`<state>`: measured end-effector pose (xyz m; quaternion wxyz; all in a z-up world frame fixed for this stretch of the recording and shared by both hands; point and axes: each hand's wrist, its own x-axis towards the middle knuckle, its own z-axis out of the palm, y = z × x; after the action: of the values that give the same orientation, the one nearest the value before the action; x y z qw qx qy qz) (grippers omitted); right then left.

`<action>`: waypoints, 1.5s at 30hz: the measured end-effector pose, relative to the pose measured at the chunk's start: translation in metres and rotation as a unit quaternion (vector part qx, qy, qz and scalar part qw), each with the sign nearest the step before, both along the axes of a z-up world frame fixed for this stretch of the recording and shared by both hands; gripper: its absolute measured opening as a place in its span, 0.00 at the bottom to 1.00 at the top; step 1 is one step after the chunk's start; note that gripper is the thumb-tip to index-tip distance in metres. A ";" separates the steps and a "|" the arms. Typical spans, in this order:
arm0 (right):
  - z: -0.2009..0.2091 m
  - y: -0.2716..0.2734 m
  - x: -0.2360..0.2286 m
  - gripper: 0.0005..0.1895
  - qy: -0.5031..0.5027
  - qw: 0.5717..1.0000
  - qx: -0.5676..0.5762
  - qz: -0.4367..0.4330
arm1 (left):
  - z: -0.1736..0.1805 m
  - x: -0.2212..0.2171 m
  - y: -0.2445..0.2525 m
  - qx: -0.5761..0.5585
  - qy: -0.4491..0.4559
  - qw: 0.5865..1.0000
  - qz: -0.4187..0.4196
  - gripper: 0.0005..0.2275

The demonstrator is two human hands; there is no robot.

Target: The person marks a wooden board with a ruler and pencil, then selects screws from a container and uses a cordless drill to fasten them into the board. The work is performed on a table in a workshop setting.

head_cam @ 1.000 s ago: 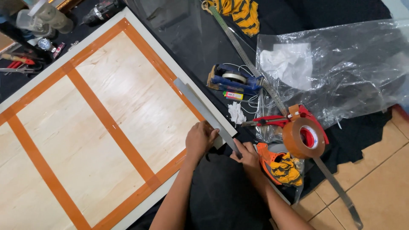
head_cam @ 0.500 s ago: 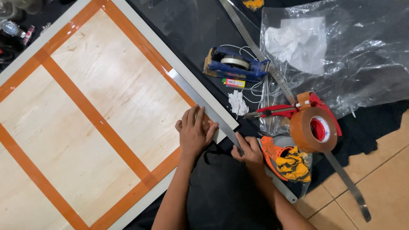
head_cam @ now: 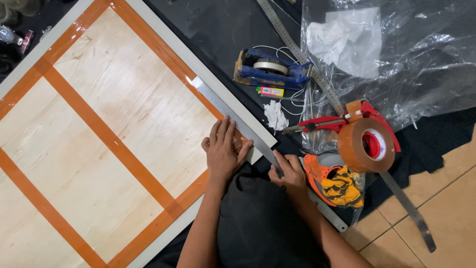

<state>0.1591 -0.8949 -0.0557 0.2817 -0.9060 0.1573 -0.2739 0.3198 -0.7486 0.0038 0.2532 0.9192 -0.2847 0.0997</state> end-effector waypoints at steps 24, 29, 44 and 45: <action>0.008 -0.008 -0.001 0.20 -0.041 0.994 -0.095 0.038 | -0.008 0.002 -0.002 0.065 -0.055 0.996 0.009 0.27; 0.017 0.002 -0.006 0.22 0.007 0.998 -0.062 -0.004 | -0.012 0.001 0.001 0.068 -0.043 0.996 0.023 0.30; 0.010 -0.014 -0.007 0.25 -0.023 0.996 -0.085 0.034 | -0.012 -0.001 0.004 0.087 -0.016 0.996 0.002 0.34; 0.012 -0.014 -0.007 0.24 -0.007 0.993 -0.114 0.030 | -0.009 -0.001 0.003 0.088 -0.012 0.996 0.002 0.34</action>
<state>0.1520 -0.9089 -0.0433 0.1853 -0.9347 0.0957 -0.2877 0.3189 -0.7451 -0.0056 0.1680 0.9371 -0.2937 0.0854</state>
